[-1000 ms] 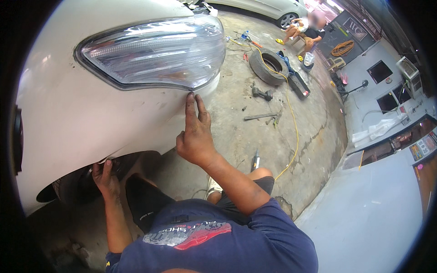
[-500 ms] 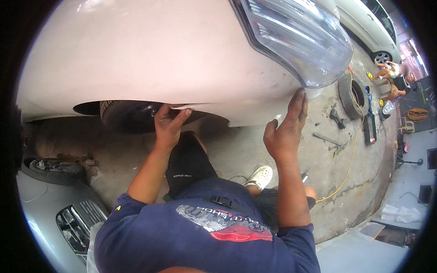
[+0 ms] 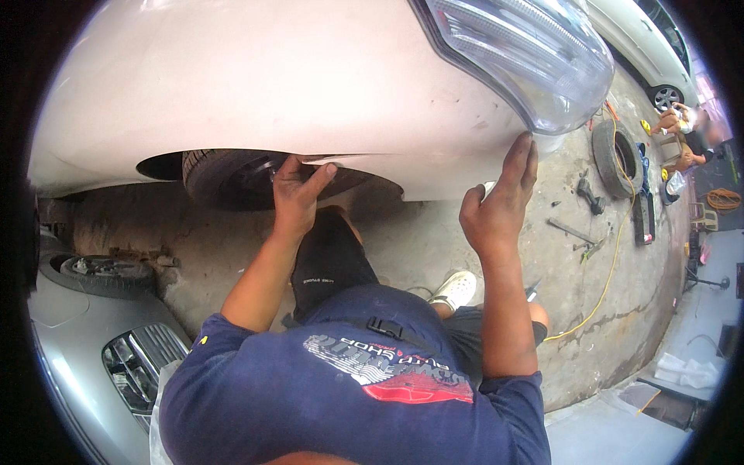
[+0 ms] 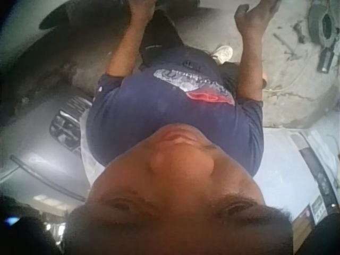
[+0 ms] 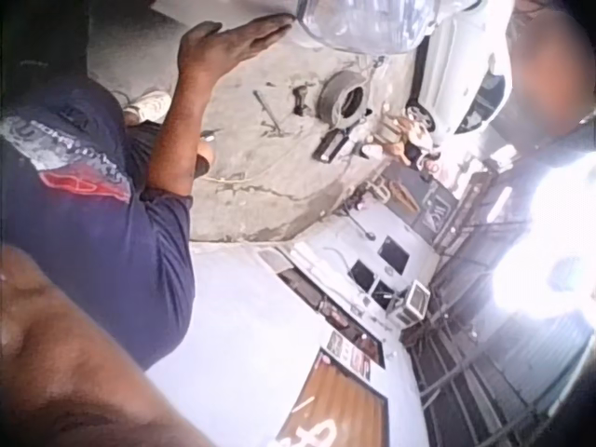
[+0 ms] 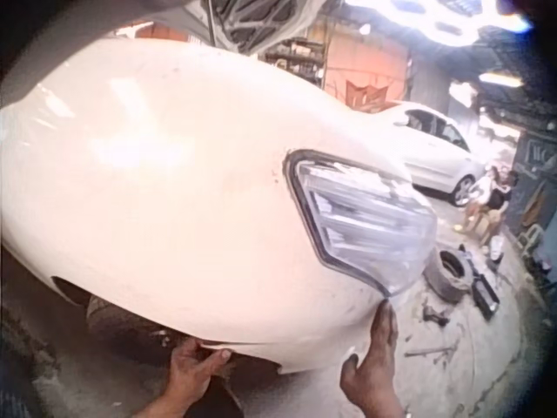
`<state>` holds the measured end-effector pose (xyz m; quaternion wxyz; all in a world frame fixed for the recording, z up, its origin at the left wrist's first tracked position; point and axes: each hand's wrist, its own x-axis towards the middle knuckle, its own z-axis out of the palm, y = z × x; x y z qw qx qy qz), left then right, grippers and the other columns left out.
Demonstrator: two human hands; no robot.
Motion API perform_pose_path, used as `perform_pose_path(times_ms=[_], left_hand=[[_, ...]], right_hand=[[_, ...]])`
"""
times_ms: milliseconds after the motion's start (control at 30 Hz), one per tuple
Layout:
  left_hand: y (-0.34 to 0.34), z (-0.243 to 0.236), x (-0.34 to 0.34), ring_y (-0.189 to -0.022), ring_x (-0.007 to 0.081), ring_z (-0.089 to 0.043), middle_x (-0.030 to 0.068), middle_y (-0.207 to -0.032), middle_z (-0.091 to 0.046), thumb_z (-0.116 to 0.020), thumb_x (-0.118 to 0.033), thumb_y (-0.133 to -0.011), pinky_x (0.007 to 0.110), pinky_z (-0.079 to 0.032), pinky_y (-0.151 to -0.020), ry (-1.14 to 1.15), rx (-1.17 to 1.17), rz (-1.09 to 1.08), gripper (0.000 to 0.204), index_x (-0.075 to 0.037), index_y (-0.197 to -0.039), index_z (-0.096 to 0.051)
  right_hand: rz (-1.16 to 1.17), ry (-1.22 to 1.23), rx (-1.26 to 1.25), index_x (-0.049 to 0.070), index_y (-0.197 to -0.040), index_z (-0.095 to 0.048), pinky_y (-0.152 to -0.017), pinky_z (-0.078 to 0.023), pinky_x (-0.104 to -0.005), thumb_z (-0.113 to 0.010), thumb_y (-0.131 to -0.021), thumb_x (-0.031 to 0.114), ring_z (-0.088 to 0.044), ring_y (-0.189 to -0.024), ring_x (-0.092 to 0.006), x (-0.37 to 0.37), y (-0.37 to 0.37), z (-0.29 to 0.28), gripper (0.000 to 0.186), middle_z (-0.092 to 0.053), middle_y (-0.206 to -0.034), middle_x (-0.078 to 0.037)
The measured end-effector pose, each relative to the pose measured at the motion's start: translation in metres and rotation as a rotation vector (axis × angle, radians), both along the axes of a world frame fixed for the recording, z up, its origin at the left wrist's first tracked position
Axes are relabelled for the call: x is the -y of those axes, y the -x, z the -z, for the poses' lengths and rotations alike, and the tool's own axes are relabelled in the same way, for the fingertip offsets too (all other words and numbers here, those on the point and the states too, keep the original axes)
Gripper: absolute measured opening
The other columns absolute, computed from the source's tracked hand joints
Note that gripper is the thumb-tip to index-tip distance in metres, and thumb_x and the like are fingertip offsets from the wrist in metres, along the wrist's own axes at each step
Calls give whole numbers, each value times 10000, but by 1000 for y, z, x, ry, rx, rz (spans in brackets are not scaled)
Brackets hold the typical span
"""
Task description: The person applies adhesive from a tube to the edge of a car bumper and then presses and aligns the bumper panel back into place by hand.
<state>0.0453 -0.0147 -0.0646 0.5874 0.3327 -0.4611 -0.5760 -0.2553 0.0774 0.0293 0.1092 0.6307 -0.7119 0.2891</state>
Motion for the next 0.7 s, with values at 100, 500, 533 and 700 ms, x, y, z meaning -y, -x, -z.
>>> perform_pose_path(times_ms=[100, 500, 533, 700], left_hand=[[1, 1, 1, -977, 89, -636, -17, -1052, -739, -876, -60, -993, 275, -520, -930, 14, 18, -21, 196, -46, -1154, -766], [4, -13, 3, -942, 106, -691, 25, -1056, -787, -922, -85, -950, 280, -548, -881, 20, 156, -104, 251, -12, -1142, -778], [5, -16, 5, -945, 110, -697, 28, -1060, -794, -930, -91, -942, 284, -551, -885, 11, 163, -114, 256, -10, -1136, -785], [1, -13, 14, -984, 121, -745, 76, -1066, -843, -965, -116, -907, 292, -574, -937, -103, 133, -51, 245, 5, -1075, -833]], right_hand=[[-3, 4, 11, -91, -1757, -104, -1387, -216, -562, -610, -850, -63, -202, -1680, -520, 0, -2, -1, 1039, -233, -1813, -318], [-3, -11, 39, -89, -1756, -102, -1385, -218, -557, -609, -853, -60, -213, -1676, -520, -2, -1, -4, 1036, -247, -1806, -323], [-9, 5, 39, -85, -1758, -103, -1384, -219, -558, -611, -855, -58, -213, -1676, -522, -2, 0, -2, 1036, -249, -1805, -324], [-14, 24, 42, -70, -1765, -95, -1382, -217, -563, -620, -859, -52, -206, -1679, -525, -1, 1, 0, 1047, -242, -1804, -327]])
